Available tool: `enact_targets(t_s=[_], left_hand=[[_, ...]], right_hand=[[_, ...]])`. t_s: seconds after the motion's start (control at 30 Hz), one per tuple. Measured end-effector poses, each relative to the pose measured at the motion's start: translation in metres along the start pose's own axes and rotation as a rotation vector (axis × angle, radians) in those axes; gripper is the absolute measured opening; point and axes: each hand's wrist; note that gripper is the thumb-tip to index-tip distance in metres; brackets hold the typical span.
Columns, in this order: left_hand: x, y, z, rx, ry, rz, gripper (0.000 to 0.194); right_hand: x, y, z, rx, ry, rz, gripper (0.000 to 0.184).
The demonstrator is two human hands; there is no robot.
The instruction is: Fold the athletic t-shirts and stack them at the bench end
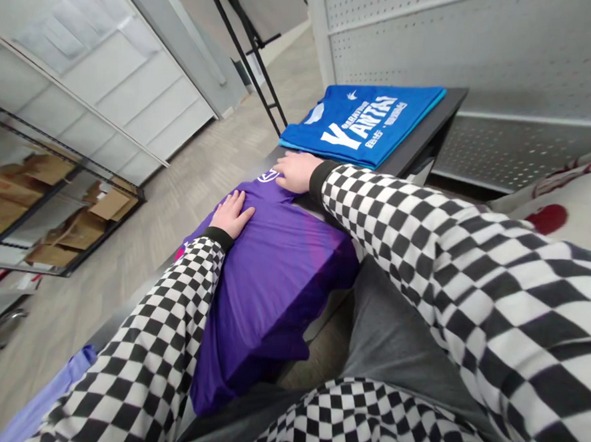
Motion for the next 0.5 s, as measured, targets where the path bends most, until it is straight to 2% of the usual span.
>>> enact_targets(t_s=[0.07,0.2,0.33,0.5], left_hand=[[-0.002,0.001,0.002,0.003,0.007,0.004,0.087],[-0.004,0.002,0.002,0.004,0.02,-0.001,0.087],[-0.004,0.003,0.0,-0.003,0.046,0.0,0.09],[0.003,-0.008,0.009,0.039,0.075,0.048,0.104]], right_hand=[[-0.009,-0.003,-0.016,0.035,-0.002,-0.038,0.063],[-0.016,0.001,-0.035,-0.004,-0.033,-0.153,0.076],[-0.018,0.002,-0.033,0.03,-0.036,-0.215,0.089],[-0.017,0.002,-0.028,0.075,-0.022,-0.227,0.089]])
Point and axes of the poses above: each hand's wrist, its own y-axis away from the middle knuckle, its own z-axis out of the back of the hand, x = y × z, and after that the axes turned 1 degree about z, right-handed
